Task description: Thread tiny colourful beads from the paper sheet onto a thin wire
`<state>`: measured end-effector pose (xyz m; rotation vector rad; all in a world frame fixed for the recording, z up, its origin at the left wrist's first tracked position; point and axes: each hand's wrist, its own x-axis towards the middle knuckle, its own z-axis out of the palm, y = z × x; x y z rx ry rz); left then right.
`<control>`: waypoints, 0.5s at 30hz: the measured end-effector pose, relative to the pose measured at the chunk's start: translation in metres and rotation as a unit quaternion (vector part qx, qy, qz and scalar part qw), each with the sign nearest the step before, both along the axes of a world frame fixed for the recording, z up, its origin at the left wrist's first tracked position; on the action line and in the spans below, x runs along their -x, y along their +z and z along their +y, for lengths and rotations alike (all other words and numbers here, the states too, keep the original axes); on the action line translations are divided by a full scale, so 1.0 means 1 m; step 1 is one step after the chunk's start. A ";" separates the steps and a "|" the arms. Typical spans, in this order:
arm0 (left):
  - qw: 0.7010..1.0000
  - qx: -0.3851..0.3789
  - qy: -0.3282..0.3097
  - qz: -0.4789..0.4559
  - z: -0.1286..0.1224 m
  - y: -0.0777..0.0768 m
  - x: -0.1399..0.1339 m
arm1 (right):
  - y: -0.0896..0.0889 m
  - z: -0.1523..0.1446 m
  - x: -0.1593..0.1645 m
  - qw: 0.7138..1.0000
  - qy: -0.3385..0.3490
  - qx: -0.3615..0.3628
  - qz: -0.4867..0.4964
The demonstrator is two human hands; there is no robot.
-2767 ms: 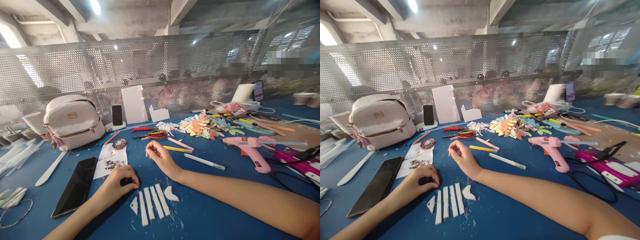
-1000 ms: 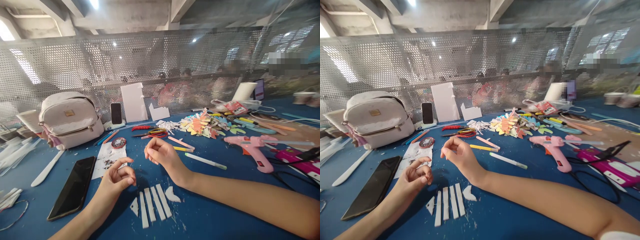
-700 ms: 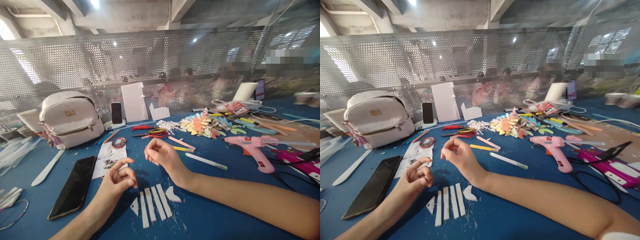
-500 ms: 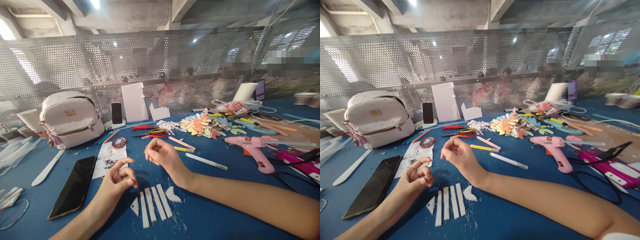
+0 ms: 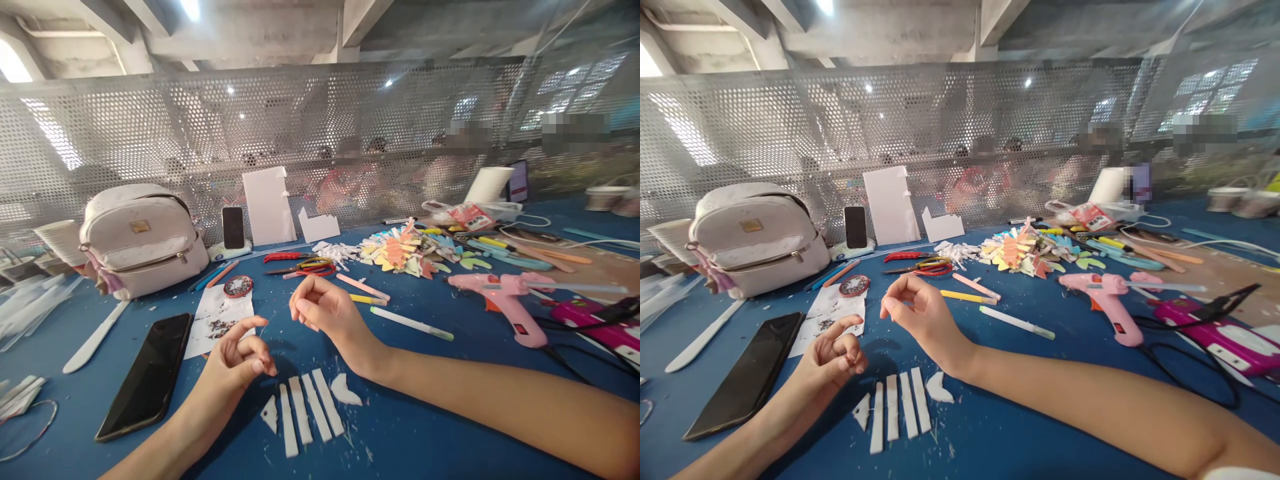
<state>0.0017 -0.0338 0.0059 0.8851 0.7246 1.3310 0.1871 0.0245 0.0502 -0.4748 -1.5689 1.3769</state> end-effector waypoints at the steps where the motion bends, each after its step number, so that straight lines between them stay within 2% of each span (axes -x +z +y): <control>1: 1.000 0.000 0.003 -0.004 0.000 0.000 -0.001 | 0.000 0.000 0.000 1.000 0.002 0.001 0.002; 15: 1.000 0.005 0.019 -0.017 -0.002 0.004 -0.004 | -0.007 0.004 0.001 1.000 0.008 -0.004 0.004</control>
